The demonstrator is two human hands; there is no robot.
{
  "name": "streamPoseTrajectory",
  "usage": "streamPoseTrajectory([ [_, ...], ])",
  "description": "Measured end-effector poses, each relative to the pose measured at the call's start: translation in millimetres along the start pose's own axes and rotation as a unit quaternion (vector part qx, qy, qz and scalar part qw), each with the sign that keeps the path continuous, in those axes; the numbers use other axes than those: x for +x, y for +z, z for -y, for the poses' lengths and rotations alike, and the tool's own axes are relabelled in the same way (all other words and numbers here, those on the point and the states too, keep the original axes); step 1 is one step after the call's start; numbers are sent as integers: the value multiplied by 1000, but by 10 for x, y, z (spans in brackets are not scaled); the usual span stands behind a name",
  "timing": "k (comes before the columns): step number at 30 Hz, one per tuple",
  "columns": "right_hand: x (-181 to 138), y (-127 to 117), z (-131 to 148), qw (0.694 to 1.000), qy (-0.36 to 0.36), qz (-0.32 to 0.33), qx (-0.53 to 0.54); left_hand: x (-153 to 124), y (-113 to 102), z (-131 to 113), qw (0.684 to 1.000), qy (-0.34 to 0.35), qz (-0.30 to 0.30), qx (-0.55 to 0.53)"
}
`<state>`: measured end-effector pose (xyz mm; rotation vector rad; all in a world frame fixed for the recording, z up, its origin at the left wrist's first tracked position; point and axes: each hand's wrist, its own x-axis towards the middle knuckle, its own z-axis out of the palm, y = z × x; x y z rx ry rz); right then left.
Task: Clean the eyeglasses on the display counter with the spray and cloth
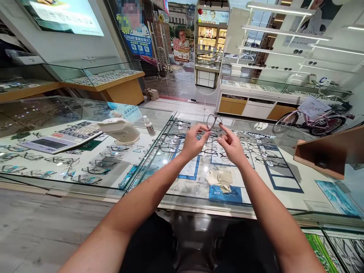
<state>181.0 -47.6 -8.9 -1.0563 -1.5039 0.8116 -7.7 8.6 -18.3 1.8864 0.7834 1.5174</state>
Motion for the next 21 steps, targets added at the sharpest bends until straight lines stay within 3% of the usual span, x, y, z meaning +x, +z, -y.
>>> streamPoseTrajectory([
  [5, 18, -32, -3, 997, -28, -78, 7, -8, -16, -39, 998, 29, 31, 42],
  [11, 26, -113, 78, 987, -65, -147, -6, 5, -33, -58, 997, 19, 61, 40],
  [16, 14, -102, 61, 994, -43, -99, -25, 3, 2, -40, 997, -29, 48, -58],
  [21, 17, -35, -32, 989, -68, -27, -131, -7, 44, 38, 989, -67, 69, -114],
])
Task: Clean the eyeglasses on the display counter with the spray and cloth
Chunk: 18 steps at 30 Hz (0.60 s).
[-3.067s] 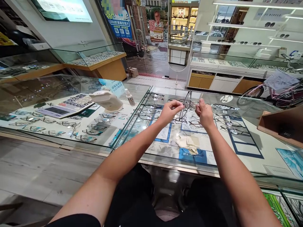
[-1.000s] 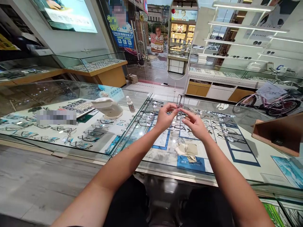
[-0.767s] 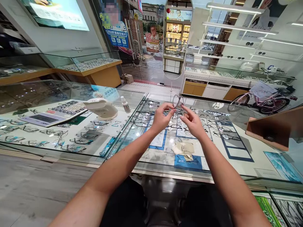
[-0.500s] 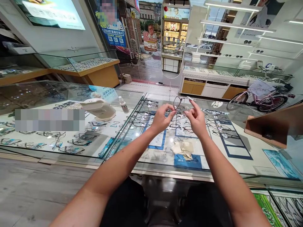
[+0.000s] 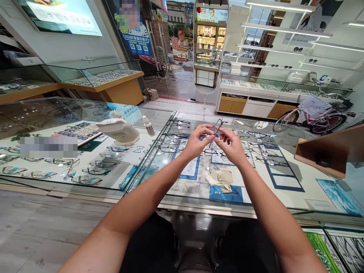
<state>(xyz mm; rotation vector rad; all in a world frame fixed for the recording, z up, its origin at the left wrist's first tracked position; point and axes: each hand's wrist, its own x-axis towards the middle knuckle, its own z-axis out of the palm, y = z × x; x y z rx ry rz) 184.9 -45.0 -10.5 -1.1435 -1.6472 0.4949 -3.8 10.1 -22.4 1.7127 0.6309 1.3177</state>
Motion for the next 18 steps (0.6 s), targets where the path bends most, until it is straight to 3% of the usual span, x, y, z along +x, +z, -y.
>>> streamPoseTrajectory([
  [5, -4, 36, -66, 1000, -23, -1, -20, 5, -8, 68, 995, -69, 20, -67],
  [13, -8, 44, -43, 997, -64, 17, -27, 5, 8, 28, 993, -74, 1, -95],
  [18, 10, 61, -113, 994, -93, 9, -50, 16, -31, 41, 991, -91, 28, -90],
])
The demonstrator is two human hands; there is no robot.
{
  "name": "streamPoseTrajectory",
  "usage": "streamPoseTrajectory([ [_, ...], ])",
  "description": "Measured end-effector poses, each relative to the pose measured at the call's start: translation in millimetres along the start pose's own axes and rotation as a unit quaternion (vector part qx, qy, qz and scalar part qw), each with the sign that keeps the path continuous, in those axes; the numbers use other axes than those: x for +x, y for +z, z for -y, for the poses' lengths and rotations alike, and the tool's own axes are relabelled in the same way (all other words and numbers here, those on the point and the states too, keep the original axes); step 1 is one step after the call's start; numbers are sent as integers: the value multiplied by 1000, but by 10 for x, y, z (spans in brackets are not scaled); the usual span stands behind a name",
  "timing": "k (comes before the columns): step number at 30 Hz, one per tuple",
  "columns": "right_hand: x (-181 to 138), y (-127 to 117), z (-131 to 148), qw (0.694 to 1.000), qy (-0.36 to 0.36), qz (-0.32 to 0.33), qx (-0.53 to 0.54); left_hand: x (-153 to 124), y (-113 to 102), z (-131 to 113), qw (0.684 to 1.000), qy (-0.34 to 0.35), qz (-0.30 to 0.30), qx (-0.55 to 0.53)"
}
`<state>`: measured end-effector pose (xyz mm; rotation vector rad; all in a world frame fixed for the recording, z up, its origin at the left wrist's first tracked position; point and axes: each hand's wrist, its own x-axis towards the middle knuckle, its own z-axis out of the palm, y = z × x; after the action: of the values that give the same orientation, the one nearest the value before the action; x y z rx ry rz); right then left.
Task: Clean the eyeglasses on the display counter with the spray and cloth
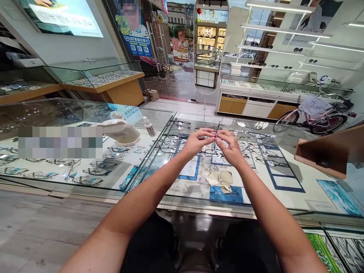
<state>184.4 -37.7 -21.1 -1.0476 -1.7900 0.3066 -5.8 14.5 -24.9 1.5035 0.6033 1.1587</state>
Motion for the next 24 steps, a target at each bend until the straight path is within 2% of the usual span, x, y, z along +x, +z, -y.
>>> streamPoseTrajectory([
  [5, -2, 16, -66, 999, -17, -33, -17, 5, -42, -31, 996, 31, 16, 79],
  [10, -20, 7, -21, 998, 15, -28, -48, -26, -7, -101, 985, 73, 20, 154],
  [14, -19, -7, 17, 997, 25, -39, -68, -55, 25, -151, 963, 154, 4, 222],
  [16, -14, -18, 25, 996, 22, -51, -70, -58, 1, -169, 939, 198, -46, 277],
  [19, -10, -42, 16, 994, 12, -77, -76, -26, -99, -180, 909, 215, -164, 316],
  [24, -16, -82, -48, 991, 11, -96, -90, 141, -411, -169, 907, 147, -321, 229],
])
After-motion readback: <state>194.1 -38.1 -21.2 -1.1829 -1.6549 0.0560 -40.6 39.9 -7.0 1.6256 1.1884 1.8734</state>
